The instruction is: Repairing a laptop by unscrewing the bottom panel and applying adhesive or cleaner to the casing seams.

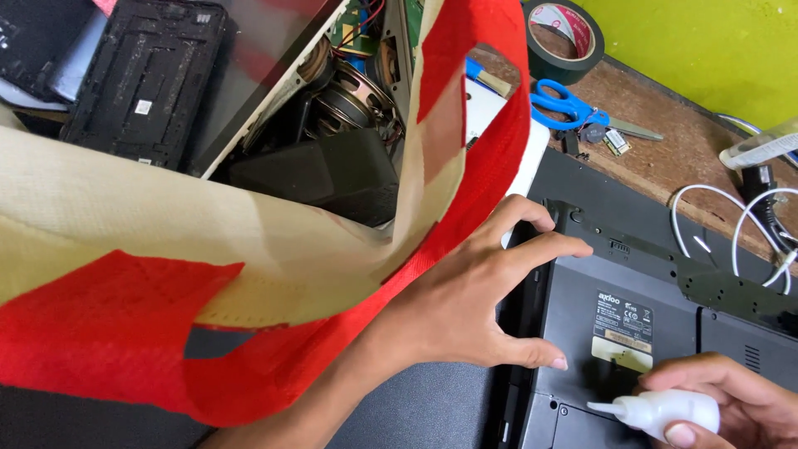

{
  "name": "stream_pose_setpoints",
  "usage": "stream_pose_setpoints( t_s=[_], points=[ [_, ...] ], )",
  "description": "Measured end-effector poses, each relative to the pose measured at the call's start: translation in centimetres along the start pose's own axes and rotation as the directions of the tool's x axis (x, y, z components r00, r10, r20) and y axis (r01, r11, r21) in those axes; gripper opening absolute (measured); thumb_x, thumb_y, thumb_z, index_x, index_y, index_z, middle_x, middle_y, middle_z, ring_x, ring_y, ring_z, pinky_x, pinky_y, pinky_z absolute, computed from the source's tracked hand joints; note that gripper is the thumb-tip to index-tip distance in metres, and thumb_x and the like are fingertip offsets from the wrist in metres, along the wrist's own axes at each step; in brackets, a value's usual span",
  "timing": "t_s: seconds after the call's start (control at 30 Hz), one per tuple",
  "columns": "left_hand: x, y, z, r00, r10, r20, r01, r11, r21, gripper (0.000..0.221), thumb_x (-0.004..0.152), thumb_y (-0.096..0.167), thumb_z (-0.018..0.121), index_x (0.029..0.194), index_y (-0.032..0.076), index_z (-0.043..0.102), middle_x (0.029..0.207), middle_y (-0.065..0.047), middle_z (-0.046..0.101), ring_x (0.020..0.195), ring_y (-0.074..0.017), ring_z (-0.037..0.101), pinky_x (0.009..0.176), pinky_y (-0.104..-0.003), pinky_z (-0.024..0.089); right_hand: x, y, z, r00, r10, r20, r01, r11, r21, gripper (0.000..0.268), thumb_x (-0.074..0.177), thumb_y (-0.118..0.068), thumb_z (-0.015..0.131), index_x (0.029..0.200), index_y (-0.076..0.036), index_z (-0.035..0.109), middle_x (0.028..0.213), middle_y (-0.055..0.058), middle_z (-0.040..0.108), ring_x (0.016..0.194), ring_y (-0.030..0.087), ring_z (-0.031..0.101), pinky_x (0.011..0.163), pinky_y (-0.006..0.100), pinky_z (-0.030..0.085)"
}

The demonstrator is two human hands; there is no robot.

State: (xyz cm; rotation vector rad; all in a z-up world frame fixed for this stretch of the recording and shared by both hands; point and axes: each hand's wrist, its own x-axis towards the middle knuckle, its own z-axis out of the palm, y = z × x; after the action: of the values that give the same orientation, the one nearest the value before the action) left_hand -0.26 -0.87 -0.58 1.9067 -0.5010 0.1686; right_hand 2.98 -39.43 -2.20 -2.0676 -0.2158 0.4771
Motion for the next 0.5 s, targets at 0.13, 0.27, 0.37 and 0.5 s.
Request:
stream_pose_setpoints(
  t_s=[0.13,0.27,0.37,0.5],
  points=[
    [0.5,-0.3,0.2,1.000,0.012,0.013,-0.011,1.000,-0.020,0.083,0.070,0.048,0.077,0.141,0.015,0.051,0.140,-0.014,0.040,0.133,-0.0340,0.054,0.090,-0.046,0.057,1.0,-1.2,0.2,0.917,0.381,-0.120,-0.369,0.922,0.114,0.055,0.069,0.039,0.075,0.120,0.020,0.082,0.100,0.044,0.095,0.085,0.047,0.077,0.082,0.045,0.053],
    [1.1,0.0,0.4,0.998,0.019,0.065,-0.021,0.999,0.028,0.090,0.061,0.050,0.079,0.138,0.014,0.052,0.144,-0.019,0.037,0.134,-0.0403,0.052,0.096,-0.052,0.054,0.9,-0.1,0.0,0.996,0.079,-0.043,-0.074,0.991,0.109,0.042,0.065,0.018,0.081,0.107,0.015,0.083,0.088,0.033,0.098,0.067,0.035,0.081,0.061,0.040,0.062],
    [1.9,0.8,0.5,0.992,0.019,0.125,-0.034,0.993,0.113,0.092,0.053,0.054,0.083,0.134,0.019,0.056,0.148,-0.021,0.035,0.137,-0.0449,0.044,0.098,-0.057,0.048,1.3,-0.4,-0.4,0.999,0.046,-0.013,-0.043,0.987,0.152,0.038,0.067,0.015,0.081,0.105,0.016,0.083,0.088,0.032,0.096,0.066,0.033,0.080,0.061,0.038,0.060],
    [2.8,1.5,1.1,0.983,0.005,0.183,-0.048,0.972,0.230,0.061,0.052,0.050,0.092,0.100,0.027,0.064,0.152,-0.022,0.034,0.141,-0.0487,0.029,0.095,-0.060,0.042,1.8,0.1,-1.8,0.997,0.004,0.079,-0.021,0.976,0.216,0.038,0.069,0.010,0.082,0.107,0.014,0.081,0.087,0.032,0.096,0.057,0.034,0.081,0.054,0.037,0.059]
  ],
)
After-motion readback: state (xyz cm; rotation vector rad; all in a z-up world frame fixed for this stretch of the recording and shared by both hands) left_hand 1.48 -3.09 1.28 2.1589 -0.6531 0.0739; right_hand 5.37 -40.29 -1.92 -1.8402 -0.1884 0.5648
